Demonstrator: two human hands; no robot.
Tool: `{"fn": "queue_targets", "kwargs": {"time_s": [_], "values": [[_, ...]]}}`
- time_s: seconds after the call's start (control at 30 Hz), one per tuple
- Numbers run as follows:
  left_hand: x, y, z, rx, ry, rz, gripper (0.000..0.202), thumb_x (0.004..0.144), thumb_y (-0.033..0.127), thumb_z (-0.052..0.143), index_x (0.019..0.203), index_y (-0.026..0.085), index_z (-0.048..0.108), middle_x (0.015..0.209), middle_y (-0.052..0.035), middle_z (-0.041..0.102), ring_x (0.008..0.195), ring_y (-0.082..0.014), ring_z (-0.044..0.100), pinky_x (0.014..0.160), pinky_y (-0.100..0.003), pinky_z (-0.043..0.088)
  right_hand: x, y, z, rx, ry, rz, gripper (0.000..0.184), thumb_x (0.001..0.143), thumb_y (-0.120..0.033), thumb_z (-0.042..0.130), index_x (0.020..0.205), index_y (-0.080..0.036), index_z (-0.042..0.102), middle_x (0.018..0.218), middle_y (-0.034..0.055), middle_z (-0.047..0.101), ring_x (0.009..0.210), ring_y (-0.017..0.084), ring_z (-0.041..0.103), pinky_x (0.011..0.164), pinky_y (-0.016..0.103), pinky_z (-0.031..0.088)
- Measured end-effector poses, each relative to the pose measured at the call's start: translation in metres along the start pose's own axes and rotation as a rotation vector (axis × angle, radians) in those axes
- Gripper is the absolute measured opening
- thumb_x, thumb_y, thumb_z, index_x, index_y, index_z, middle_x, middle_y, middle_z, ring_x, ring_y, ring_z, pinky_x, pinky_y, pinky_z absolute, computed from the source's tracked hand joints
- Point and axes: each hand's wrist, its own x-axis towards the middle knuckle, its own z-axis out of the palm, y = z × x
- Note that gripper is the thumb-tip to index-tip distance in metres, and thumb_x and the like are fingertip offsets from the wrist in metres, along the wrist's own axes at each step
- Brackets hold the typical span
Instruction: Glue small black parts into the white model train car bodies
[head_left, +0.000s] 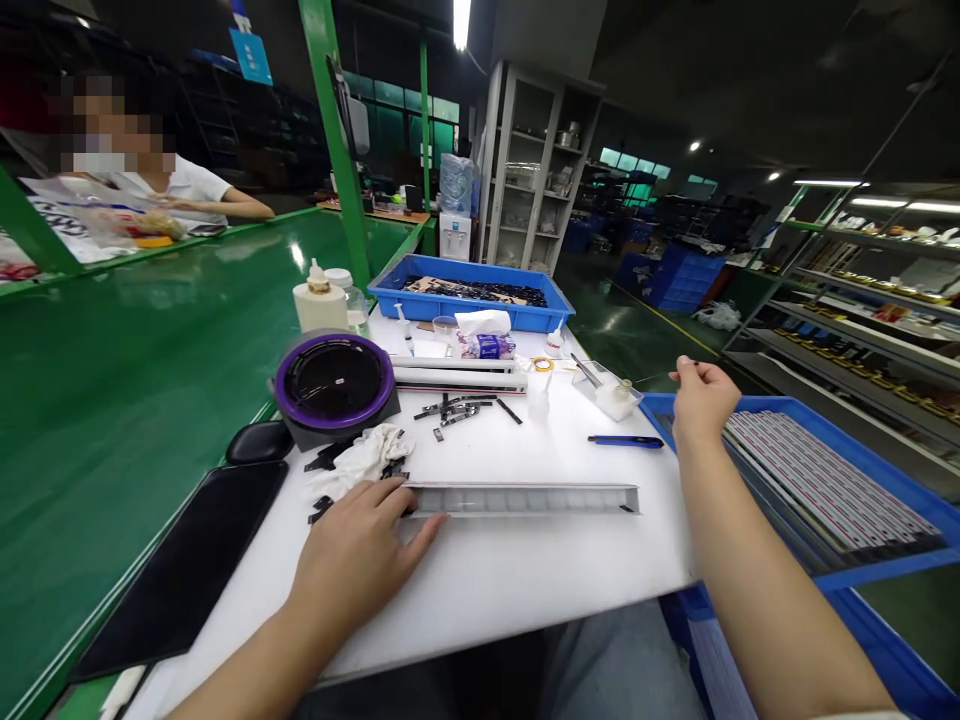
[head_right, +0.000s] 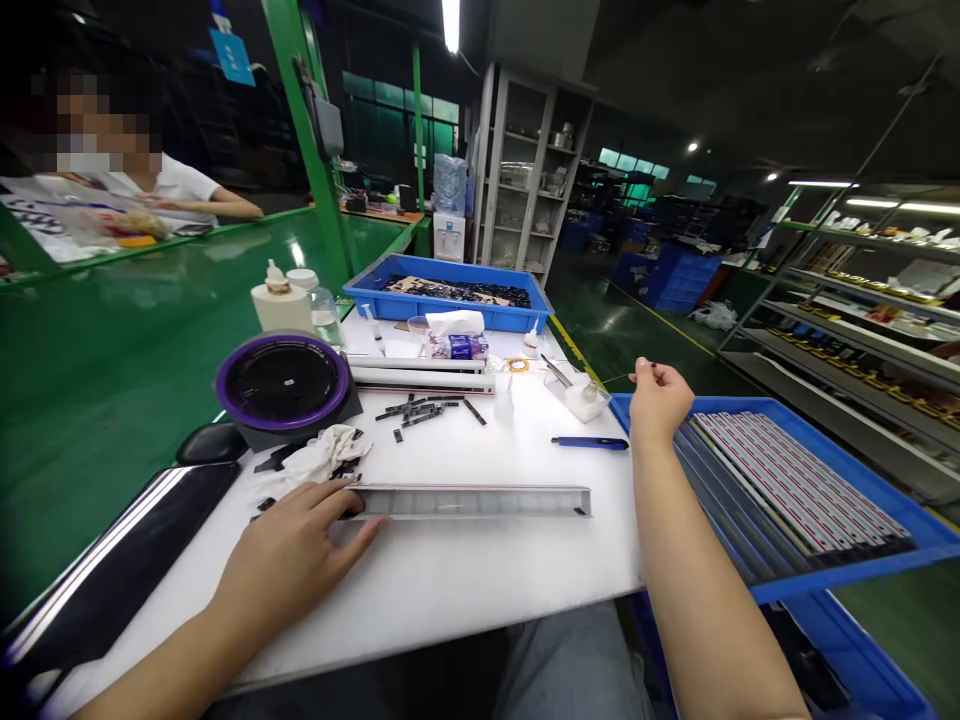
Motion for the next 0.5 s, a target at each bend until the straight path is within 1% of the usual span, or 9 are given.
{"fn": "queue_targets", "kwargs": {"time_s": [0.07,0.13,0.2,0.23,0.3,0.37,0.4,0.43,0.5], "values": [[0.0,-0.001,0.0,-0.008,0.01,-0.007,0.032,0.088,0.049,0.054,0.079,0.021,0.066,0.098,-0.0107,0.071,0.091,-0.0293,0.067,0.075,-0.043,0.056,0.016,0.022,0.007,-0.039,-0.024,0.018,0.033,0.073,-0.048,0.065,0.07,-0.015,0.063,0.065,0.0051,0.065,0.062,0.019,0.062,0.065,0.033,0.05],[0.001,-0.003,0.002,-0.021,0.014,-0.004,0.032,0.087,0.049,0.055,0.079,0.021,0.068,0.1,-0.0105,0.071,0.093,-0.0287,0.067,0.075,-0.041,0.056,0.019,0.036,0.014,-0.04,-0.034,0.013,0.034,0.074,-0.048,0.063,0.071,-0.015,0.064,0.066,0.0059,0.066,0.063,0.02,0.063,0.067,0.033,0.05],[0.001,-0.005,0.003,-0.031,0.013,0.0,0.032,0.087,0.05,0.055,0.079,0.022,0.068,0.101,-0.0098,0.071,0.093,-0.0276,0.067,0.076,-0.04,0.056,0.015,0.043,0.019,-0.047,-0.026,0.009,0.034,0.074,-0.048,0.063,0.074,-0.014,0.066,0.066,0.0055,0.066,0.064,0.019,0.062,0.067,0.032,0.049],[0.001,-0.005,0.003,-0.033,0.008,0.001,0.032,0.087,0.05,0.055,0.079,0.022,0.068,0.101,-0.0093,0.071,0.093,-0.0271,0.067,0.076,-0.039,0.056,0.013,0.046,0.021,-0.076,-0.037,-0.006,0.034,0.073,-0.048,0.063,0.074,-0.014,0.067,0.065,0.0048,0.065,0.063,0.019,0.061,0.066,0.032,0.049],[0.002,-0.005,0.004,-0.032,-0.006,-0.001,0.032,0.088,0.05,0.055,0.079,0.022,0.067,0.101,-0.0085,0.07,0.093,-0.0265,0.067,0.076,-0.038,0.056,0.01,0.049,0.022,-0.179,-0.132,-0.064,0.034,0.071,-0.048,0.066,0.078,-0.014,0.07,0.062,0.0027,0.063,0.061,0.018,0.058,0.066,0.032,0.046],[0.003,-0.004,0.003,-0.026,-0.023,-0.009,0.031,0.088,0.05,0.055,0.081,0.022,0.066,0.103,-0.0083,0.07,0.095,-0.0265,0.066,0.079,-0.038,0.055,0.009,0.049,0.021,-0.282,-0.257,-0.14,0.038,0.07,-0.048,0.069,0.088,-0.016,0.073,0.06,-0.0001,0.06,0.059,0.016,0.055,0.066,0.032,0.045],[0.004,-0.003,0.002,-0.021,-0.032,-0.015,0.03,0.088,0.05,0.054,0.084,0.022,0.066,0.104,-0.0082,0.07,0.097,-0.0266,0.066,0.08,-0.038,0.055,0.009,0.048,0.019,-0.306,-0.288,-0.17,0.041,0.069,-0.048,0.07,0.095,-0.017,0.074,0.06,-0.0013,0.058,0.058,0.016,0.053,0.066,0.032,0.044],[0.005,-0.001,0.001,-0.017,-0.043,-0.02,0.03,0.088,0.05,0.055,0.087,0.023,0.065,0.105,-0.0081,0.069,0.098,-0.0267,0.065,0.08,-0.039,0.054,0.009,0.047,0.017,-0.305,-0.282,-0.192,0.044,0.069,-0.048,0.071,0.102,-0.018,0.073,0.06,-0.0022,0.057,0.057,0.015,0.052,0.065,0.031,0.044],[0.006,0.003,-0.002,-0.016,-0.077,-0.026,0.03,0.086,0.05,0.056,0.095,0.023,0.063,0.106,-0.0077,0.068,0.099,-0.0266,0.064,0.082,-0.039,0.053,0.009,0.045,0.011,-0.272,-0.206,-0.223,0.045,0.071,-0.047,0.071,0.106,-0.019,0.071,0.062,-0.0023,0.054,0.055,0.014,0.049,0.062,0.031,0.043]]}}
